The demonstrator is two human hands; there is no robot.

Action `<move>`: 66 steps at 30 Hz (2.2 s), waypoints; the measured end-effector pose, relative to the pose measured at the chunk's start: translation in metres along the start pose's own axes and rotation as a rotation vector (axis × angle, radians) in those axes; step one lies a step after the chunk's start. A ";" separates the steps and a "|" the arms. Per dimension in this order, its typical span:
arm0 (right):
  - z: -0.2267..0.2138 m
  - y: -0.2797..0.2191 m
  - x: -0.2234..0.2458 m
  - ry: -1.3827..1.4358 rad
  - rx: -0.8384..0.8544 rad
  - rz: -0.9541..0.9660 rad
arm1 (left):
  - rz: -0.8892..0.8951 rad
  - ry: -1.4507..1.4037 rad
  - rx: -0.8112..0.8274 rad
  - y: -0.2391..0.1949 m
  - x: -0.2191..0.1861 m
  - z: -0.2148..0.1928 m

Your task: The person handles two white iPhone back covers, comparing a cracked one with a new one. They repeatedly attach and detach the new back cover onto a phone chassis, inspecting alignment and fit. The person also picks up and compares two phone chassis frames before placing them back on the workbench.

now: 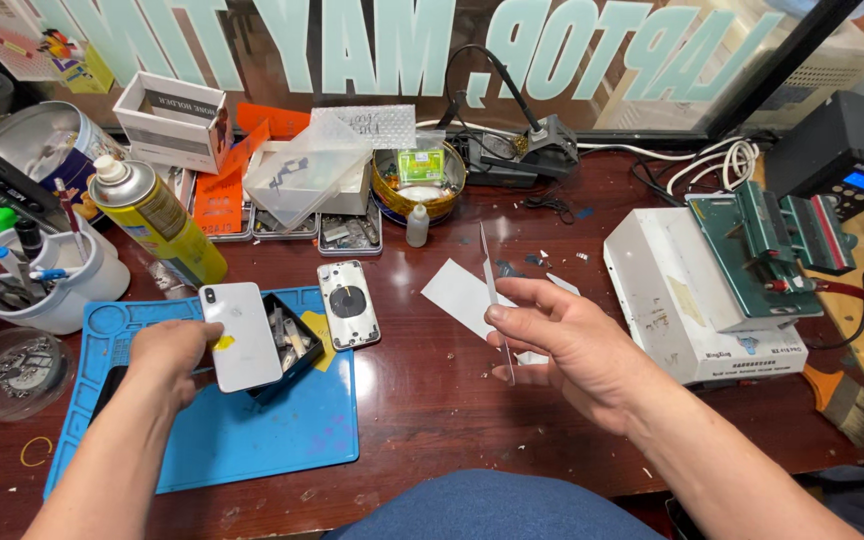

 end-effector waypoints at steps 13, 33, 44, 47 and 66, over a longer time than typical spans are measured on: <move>-0.006 0.002 0.023 0.140 0.148 -0.167 | -0.124 -0.370 0.412 -0.064 0.007 0.001; 0.042 -0.029 0.075 -0.745 -0.049 -0.801 | 0.088 -0.548 0.938 -0.275 -0.034 0.142; 0.026 -0.026 0.067 -0.563 0.038 -0.725 | 0.088 -0.514 1.014 -0.292 -0.034 0.150; 0.022 -0.023 0.065 -0.420 0.079 -0.675 | 0.104 -0.514 1.033 -0.290 -0.036 0.146; 0.022 -0.027 0.062 -0.277 0.242 -0.604 | 0.468 -0.191 0.980 -0.306 -0.052 0.135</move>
Point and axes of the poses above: each hand's wrist, its own y-axis towards the middle knuckle, its own z-axis out of the palm, x = y × z, the point moved 5 cm from there along y, towards the middle knuckle, and after that the axes turned 12 degrees about -z, right-handed, at the moved point
